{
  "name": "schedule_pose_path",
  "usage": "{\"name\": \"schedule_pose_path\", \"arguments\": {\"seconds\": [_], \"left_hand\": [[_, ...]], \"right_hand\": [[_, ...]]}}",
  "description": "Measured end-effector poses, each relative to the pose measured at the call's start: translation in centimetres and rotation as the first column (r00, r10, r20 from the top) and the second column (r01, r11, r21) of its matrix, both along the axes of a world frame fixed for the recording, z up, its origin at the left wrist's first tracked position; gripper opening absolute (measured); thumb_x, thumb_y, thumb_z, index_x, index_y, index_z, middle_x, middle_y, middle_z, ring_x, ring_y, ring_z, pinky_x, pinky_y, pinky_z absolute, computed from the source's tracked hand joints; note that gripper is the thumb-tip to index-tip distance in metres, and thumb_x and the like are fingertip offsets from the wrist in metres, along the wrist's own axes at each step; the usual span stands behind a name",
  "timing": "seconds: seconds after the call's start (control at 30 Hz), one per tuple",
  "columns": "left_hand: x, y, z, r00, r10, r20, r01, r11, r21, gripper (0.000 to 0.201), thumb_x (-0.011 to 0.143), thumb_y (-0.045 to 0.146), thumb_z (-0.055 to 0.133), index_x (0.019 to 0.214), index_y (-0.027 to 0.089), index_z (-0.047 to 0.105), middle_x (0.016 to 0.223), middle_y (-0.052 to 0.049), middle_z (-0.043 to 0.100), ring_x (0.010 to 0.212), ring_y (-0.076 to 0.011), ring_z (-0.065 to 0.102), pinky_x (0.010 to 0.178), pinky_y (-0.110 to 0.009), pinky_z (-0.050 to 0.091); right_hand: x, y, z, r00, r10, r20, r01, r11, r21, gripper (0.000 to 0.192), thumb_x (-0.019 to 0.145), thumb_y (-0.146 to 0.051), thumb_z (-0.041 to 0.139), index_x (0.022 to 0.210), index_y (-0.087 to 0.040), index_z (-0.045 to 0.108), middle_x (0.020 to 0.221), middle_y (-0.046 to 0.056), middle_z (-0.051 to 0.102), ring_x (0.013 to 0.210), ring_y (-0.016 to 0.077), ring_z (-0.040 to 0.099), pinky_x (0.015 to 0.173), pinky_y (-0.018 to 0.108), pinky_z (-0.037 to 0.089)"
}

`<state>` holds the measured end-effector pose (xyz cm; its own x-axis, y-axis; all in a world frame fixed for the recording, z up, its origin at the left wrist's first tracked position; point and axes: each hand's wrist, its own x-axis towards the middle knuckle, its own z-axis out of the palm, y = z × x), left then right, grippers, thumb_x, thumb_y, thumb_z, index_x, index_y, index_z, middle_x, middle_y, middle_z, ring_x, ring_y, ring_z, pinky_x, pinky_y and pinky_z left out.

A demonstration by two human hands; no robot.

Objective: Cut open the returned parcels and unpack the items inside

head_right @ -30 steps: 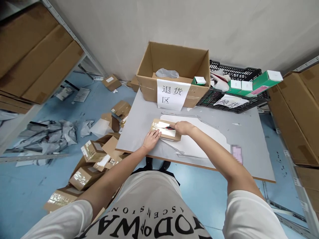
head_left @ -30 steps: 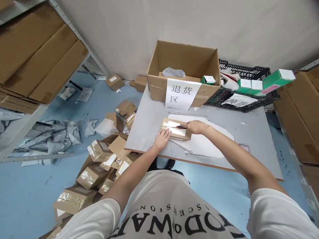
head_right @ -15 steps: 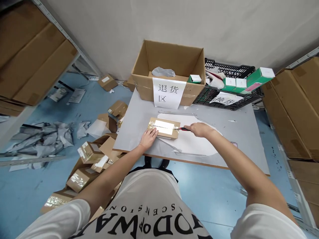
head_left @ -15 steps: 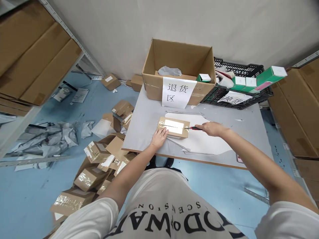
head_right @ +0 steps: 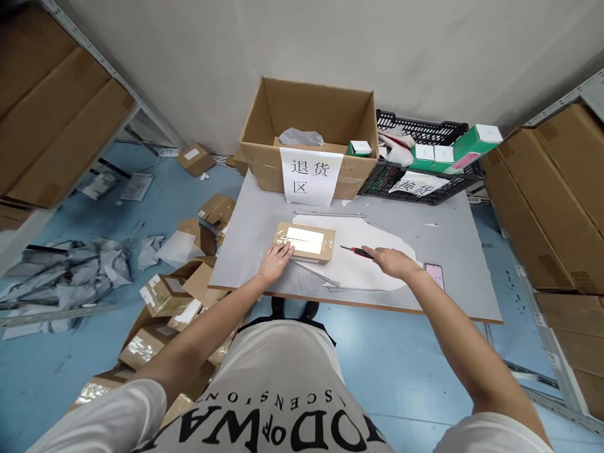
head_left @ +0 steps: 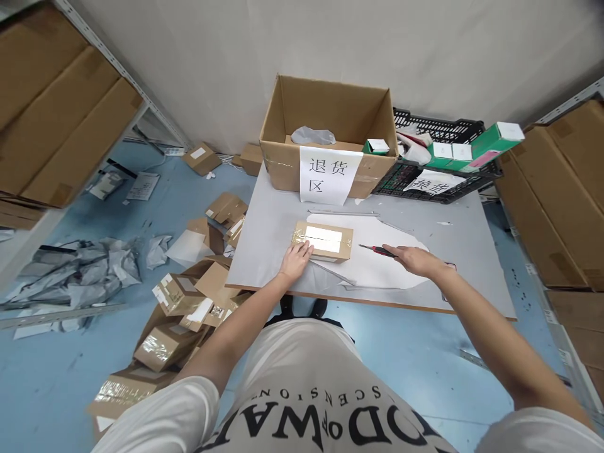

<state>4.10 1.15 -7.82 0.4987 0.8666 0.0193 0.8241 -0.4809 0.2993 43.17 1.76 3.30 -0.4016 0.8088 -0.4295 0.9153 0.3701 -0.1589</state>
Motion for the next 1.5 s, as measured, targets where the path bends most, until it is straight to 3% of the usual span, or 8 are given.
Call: {"name": "schedule_pose_path", "arguments": {"seconds": [0.13, 0.27, 0.4, 0.5, 0.6, 1.0, 1.27, 1.5], "left_hand": [[-0.8, 0.5, 0.8, 0.986, 0.015, 0.163, -0.011, 1.000, -0.025, 0.043, 0.092, 0.027, 0.035, 0.131, 0.018, 0.050, 0.135, -0.009, 0.052, 0.123, -0.0256, 0.045, 0.101, -0.044, 0.035], [-3.0, 3.2, 1.1, 0.821, 0.274, 0.501, -0.201, 0.960, -0.195, 0.053, 0.089, 0.049, 0.039, 0.131, 0.018, 0.050, 0.134, -0.009, 0.052, 0.128, -0.0237, 0.043, 0.107, -0.040, 0.031], [-4.8, 7.1, 1.0, 0.445, 0.720, 0.533, -0.230, 0.667, -0.709, 0.084, 0.086, 0.069, 0.008, 0.136, 0.011, 0.042, 0.144, -0.015, 0.038, 0.134, -0.0281, 0.033, 0.106, -0.045, 0.031], [-4.9, 8.5, 1.1, 0.354, 0.822, 0.446, 0.031, 0.467, -0.884, 0.099, 0.077, 0.076, -0.007, 0.132, 0.013, 0.047, 0.140, -0.015, 0.044, 0.131, -0.0303, 0.038, 0.102, -0.048, 0.036], [-4.4, 8.2, 1.7, 0.398, 0.784, 0.477, 0.209, 0.429, -0.879, 0.102, 0.072, 0.081, -0.006, 0.131, 0.018, 0.049, 0.133, -0.012, 0.052, 0.126, -0.0287, 0.046, 0.098, -0.044, 0.040], [0.2, -2.4, 1.4, 0.365, 0.720, 0.590, 0.033, 0.624, -0.781, 0.080, 0.079, 0.052, -0.030, 0.149, 0.023, -0.004, 0.155, -0.001, 0.013, 0.139, -0.0139, 0.022, 0.107, -0.036, 0.032], [2.5, -5.3, 0.6, -0.104, 0.859, 0.502, 0.244, 0.511, -0.824, 0.076, 0.083, 0.067, -0.006, 0.148, 0.030, 0.005, 0.155, 0.004, 0.007, 0.141, -0.0105, 0.003, 0.114, -0.033, 0.010], [0.4, -4.7, 0.6, -0.187, 0.918, 0.350, 0.190, 0.384, -0.904, 0.084, 0.080, 0.073, 0.000, 0.148, 0.026, 0.014, 0.155, 0.001, 0.011, 0.142, -0.0167, 0.006, 0.115, -0.036, 0.011]], "right_hand": [[-2.1, -2.9, -3.6, 0.858, -0.328, -0.396, 0.359, 0.933, 0.004, 0.053, 0.090, -0.036, 0.036, 0.141, -0.022, 0.031, 0.104, 0.011, 0.066, 0.086, 0.0232, 0.063, 0.076, 0.038, 0.049], [-6.6, -4.8, -8.3, 0.341, -0.578, -0.742, 0.680, 0.696, -0.230, 0.055, 0.087, -0.053, 0.036, 0.132, -0.021, 0.036, 0.114, 0.013, 0.061, 0.086, 0.0207, 0.064, 0.071, 0.037, 0.054], [-10.9, -4.4, -11.0, 0.010, -0.603, -0.797, 0.687, 0.583, -0.433, 0.052, 0.085, -0.063, 0.027, 0.125, -0.030, 0.034, 0.127, 0.011, 0.055, 0.105, 0.0208, 0.061, 0.068, 0.035, 0.055], [-12.8, -3.7, -11.5, -0.021, -0.654, -0.756, 0.608, 0.592, -0.529, 0.053, 0.084, -0.067, 0.023, 0.123, -0.033, 0.033, 0.127, 0.011, 0.057, 0.109, 0.0223, 0.060, 0.066, 0.038, 0.056], [-13.6, -3.2, -11.7, -0.067, -0.691, -0.720, 0.557, 0.573, -0.602, 0.049, 0.085, -0.064, 0.026, 0.122, -0.033, 0.033, 0.130, 0.010, 0.054, 0.114, 0.0222, 0.057, 0.070, 0.041, 0.056], [-10.3, 9.5, -7.8, 0.110, -0.742, -0.661, 0.374, 0.647, -0.664, 0.032, 0.092, -0.041, 0.035, 0.120, -0.026, 0.039, 0.133, 0.007, 0.052, 0.110, 0.0166, 0.059, 0.081, 0.039, 0.055], [-12.5, 13.2, -9.5, -0.090, -0.859, -0.505, 0.274, 0.466, -0.841, 0.012, 0.087, -0.026, 0.050, 0.099, -0.025, 0.051, 0.095, 0.001, 0.068, 0.075, 0.0133, 0.065, 0.069, 0.036, 0.057], [-12.4, 12.4, -10.3, -0.220, -0.783, -0.581, 0.305, 0.511, -0.804, 0.019, 0.081, -0.030, 0.058, 0.099, -0.025, 0.054, 0.086, -0.002, 0.065, 0.059, 0.0099, 0.057, 0.054, 0.025, 0.052]]}}
